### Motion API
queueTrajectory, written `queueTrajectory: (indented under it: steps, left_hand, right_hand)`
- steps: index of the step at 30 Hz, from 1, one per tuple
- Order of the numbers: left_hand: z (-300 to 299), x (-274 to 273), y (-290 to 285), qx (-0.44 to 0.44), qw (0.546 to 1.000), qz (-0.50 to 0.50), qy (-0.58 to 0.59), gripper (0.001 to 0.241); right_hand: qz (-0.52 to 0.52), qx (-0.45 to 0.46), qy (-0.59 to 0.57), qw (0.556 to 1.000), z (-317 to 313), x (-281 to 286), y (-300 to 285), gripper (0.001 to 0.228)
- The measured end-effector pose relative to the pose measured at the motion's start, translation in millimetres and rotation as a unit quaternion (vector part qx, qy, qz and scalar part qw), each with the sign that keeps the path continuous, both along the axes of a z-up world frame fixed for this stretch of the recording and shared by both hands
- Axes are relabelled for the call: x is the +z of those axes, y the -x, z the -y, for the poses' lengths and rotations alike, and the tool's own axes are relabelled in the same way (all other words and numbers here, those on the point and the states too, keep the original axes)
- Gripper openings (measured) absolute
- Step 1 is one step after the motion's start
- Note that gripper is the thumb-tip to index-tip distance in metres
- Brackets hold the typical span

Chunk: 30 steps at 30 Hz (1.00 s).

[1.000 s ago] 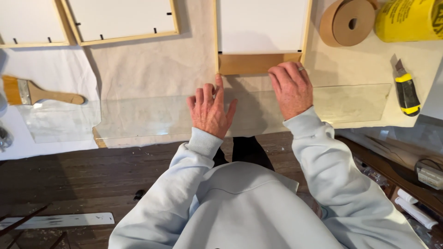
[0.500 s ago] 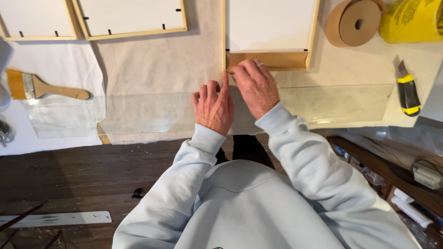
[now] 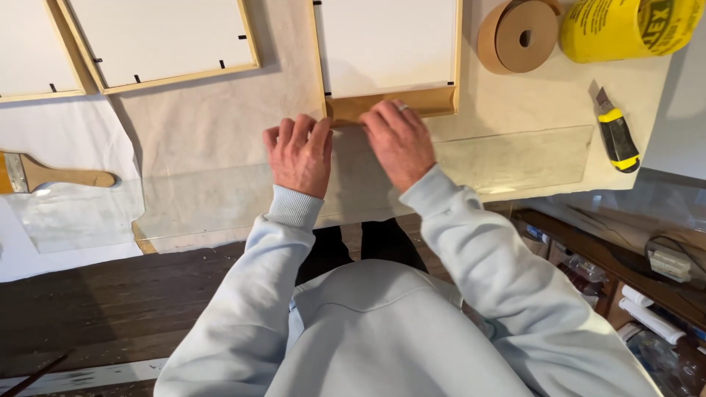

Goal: Applying brown adhesive tape to the back of a wooden picture frame and sealing it.

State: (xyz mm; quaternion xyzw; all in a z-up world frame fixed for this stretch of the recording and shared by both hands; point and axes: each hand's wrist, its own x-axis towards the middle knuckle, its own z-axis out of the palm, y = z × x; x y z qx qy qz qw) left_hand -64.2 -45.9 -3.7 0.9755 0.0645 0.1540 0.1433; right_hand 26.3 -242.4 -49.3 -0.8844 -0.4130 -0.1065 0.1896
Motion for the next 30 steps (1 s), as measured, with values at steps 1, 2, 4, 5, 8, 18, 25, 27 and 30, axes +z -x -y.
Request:
queueTrajectory:
  steps: [1,2,4,5,8,18,25,27,30]
  left_hand:
    - [-1,1,-1,0.001,1.000,0.000,-0.001,0.015]
    - [-1,2,-3,-0.015,1.000,0.002,-0.001,0.013]
    - [-5,2,-5,-0.033,0.999,0.002,0.000,0.011]
    - [-6,2,-6,-0.038,0.999,0.014,0.003,0.009]
    - [-7,-1,-8,-0.044,0.999,0.024,0.007,0.009]
    - [-3,-5,-11,-0.031,0.998,0.043,0.018,0.011]
    - [-3,-3,-13,-0.019,0.997,0.068,0.019,0.012]
    - [-2,-6,-12,-0.025,0.998,0.056,0.015,0.009]
    - [-4,-22,-8,-0.036,0.999,0.033,0.020,0.004]
  right_hand:
    - [0.000,0.001,-0.001,1.000,9,0,-2,0.011]
    - [0.002,-0.001,0.013,1.000,17,-1,-4,0.013]
    - [0.001,-0.004,0.028,1.000,37,-3,-11,0.015]
    - [0.010,-0.006,0.052,0.999,50,-4,-16,0.016]
    - [0.020,0.004,0.098,0.995,88,1,-33,0.016]
    - [-0.067,0.025,0.139,0.988,94,51,-49,0.019]
    - [-0.090,0.050,0.115,0.988,25,19,-27,0.022]
    - [-0.077,0.065,0.100,0.990,7,2,-21,0.030]
    - [-0.076,0.062,0.097,0.990,-37,33,-5,0.011]
